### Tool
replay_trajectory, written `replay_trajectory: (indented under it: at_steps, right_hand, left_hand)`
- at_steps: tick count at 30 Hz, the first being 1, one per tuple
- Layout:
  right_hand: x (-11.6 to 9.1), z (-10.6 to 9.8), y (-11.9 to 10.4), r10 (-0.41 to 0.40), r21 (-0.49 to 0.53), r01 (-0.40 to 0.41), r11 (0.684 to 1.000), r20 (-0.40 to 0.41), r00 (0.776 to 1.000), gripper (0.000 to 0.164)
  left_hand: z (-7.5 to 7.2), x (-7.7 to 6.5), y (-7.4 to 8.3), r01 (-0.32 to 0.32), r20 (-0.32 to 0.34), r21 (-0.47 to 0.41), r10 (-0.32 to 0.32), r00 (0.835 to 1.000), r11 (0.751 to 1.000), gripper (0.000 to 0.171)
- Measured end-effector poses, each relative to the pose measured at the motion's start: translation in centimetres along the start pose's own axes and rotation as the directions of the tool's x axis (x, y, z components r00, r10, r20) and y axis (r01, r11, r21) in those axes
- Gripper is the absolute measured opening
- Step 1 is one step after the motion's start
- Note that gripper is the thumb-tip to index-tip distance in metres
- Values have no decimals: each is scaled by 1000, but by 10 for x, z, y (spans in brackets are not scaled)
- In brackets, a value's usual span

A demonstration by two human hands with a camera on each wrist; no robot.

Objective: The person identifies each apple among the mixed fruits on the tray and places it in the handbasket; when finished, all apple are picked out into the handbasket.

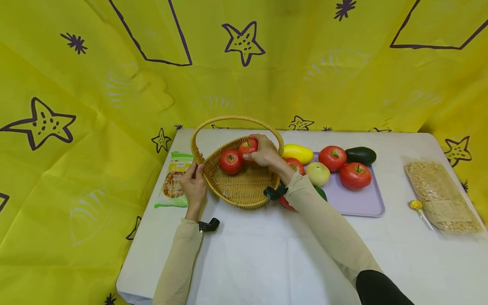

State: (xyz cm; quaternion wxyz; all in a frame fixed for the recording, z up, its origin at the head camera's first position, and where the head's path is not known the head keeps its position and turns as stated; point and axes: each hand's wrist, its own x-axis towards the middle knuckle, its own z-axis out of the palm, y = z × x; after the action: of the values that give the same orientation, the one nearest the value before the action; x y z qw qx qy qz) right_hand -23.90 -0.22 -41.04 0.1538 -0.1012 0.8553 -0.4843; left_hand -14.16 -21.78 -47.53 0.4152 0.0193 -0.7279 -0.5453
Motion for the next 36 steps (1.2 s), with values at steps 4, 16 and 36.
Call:
replay_trajectory:
  at_steps: [4,16,36]
  right_hand:
    - [2,1,-1,6,-86,-6,996,-3,1000,75]
    - [13,7,4,21,-154,-18,988,15,1000,74]
    - [16,11,15,10,-244,-10,970,1,1000,76]
  left_hand:
    - [0,1,-2,-6,-2,-15,6,1000,1000,28]
    - [-1,3,-5,-21,1,-43,21,1000,999,29]
    - [0,0,-3,16,9,-12,-16,1000,1000,27]
